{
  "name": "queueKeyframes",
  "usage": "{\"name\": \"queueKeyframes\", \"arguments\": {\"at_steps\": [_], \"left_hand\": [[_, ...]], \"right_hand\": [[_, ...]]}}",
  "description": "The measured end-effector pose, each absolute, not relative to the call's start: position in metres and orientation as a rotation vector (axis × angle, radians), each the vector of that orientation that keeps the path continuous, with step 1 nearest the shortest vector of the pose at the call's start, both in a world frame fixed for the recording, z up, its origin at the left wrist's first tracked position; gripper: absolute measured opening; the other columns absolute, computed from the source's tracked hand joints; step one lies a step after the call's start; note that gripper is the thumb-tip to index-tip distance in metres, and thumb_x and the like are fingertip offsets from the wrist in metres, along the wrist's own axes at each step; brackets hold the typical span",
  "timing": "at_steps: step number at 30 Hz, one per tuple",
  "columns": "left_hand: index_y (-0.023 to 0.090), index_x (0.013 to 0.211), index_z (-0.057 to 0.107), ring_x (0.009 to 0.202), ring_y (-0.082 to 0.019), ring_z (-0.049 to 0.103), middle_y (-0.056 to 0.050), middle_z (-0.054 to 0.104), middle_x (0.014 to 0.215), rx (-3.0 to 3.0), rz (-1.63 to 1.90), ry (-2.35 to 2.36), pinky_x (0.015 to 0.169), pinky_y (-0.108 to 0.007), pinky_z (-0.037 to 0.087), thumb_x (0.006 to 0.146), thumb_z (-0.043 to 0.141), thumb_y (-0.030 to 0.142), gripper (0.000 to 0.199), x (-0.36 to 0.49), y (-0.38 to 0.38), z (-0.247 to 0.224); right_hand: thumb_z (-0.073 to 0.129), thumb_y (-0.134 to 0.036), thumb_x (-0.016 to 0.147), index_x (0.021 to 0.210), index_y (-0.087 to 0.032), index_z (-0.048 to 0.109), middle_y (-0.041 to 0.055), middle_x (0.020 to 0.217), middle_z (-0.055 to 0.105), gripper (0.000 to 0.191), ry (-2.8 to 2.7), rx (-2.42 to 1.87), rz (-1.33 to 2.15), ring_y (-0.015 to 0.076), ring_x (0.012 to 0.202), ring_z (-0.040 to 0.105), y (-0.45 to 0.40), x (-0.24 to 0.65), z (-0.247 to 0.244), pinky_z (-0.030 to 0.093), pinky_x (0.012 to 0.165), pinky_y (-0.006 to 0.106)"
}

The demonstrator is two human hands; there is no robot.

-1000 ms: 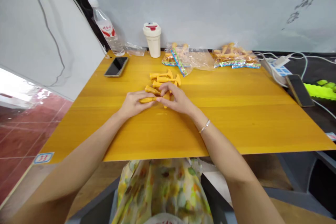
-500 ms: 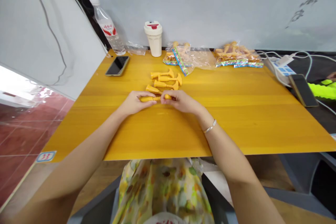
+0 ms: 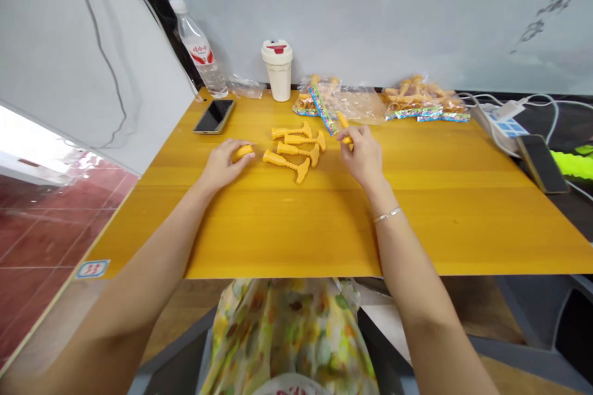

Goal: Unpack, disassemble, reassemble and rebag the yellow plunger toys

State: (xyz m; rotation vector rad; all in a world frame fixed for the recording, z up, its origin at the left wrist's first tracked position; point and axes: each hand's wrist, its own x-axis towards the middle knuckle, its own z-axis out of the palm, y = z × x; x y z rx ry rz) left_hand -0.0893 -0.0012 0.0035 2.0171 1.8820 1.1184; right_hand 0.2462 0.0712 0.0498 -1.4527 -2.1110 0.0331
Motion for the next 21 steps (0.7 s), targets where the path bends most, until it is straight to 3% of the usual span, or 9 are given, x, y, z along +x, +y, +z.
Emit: {"name": "queueKeyframes", "arguments": {"at_steps": [3,7,12,15,21], "left_hand": [[0.022,0.124,0.071,0.11,-0.027,0.062,-0.01,0.065,0.115,2.101,0.969,1.913,0.104,-0.042,0.048,0.092,0.058,0.041,0.04,-0.092,0.001,-0.005],[0.023,0.124,0.073,0.11,-0.028,0.058,-0.01,0.061,0.108,2.161,0.867,1.906,0.105,-0.045,0.046,0.09,0.06,0.037,0.039,-0.093,0.001,-0.007],[0.024,0.122,0.073,0.114,-0.029,0.055,-0.01,0.061,0.114,2.18,0.844,1.908,0.107,-0.048,0.043,0.089,0.058,0.031,0.037,-0.091,0.001,-0.007],[0.025,0.121,0.073,0.115,-0.028,0.054,-0.01,0.06,0.118,2.173,0.864,1.907,0.108,-0.048,0.043,0.088,0.057,0.028,0.037,-0.089,0.001,-0.008],[0.024,0.118,0.073,0.113,-0.03,0.054,-0.011,0.062,0.118,2.178,0.877,1.891,0.106,-0.052,0.041,0.084,0.055,0.024,0.038,-0.084,-0.001,-0.009]], "right_hand": [[0.052,-0.044,0.098,0.121,-0.02,0.07,0.016,0.115,0.068,0.038,-2.137,-1.795,0.025,0.0292,0.095,0.067,0.069,0.251,0.051,0.049,0.083,0.041],[0.035,-0.061,0.102,0.116,-0.02,0.074,0.018,0.115,0.07,0.059,-2.239,-2.017,0.01,0.0344,0.101,0.069,0.054,0.245,0.063,0.051,0.084,0.043],[0.031,-0.037,0.104,0.122,-0.023,0.073,0.0163,0.123,0.07,0.049,-2.401,-2.137,-0.015,0.0347,0.105,0.071,0.043,0.242,0.073,0.052,0.084,0.045],[0.034,-0.033,0.102,0.126,-0.022,0.07,0.0174,0.126,0.069,0.045,-2.468,-2.136,-0.013,0.0368,0.106,0.071,0.045,0.248,0.068,0.053,0.083,0.048],[0.044,-0.017,0.093,0.105,-0.023,0.074,0.0153,0.113,0.073,0.033,-2.474,-1.994,-0.053,0.0299,0.091,0.07,0.055,0.266,0.052,0.052,0.076,0.044]]}}
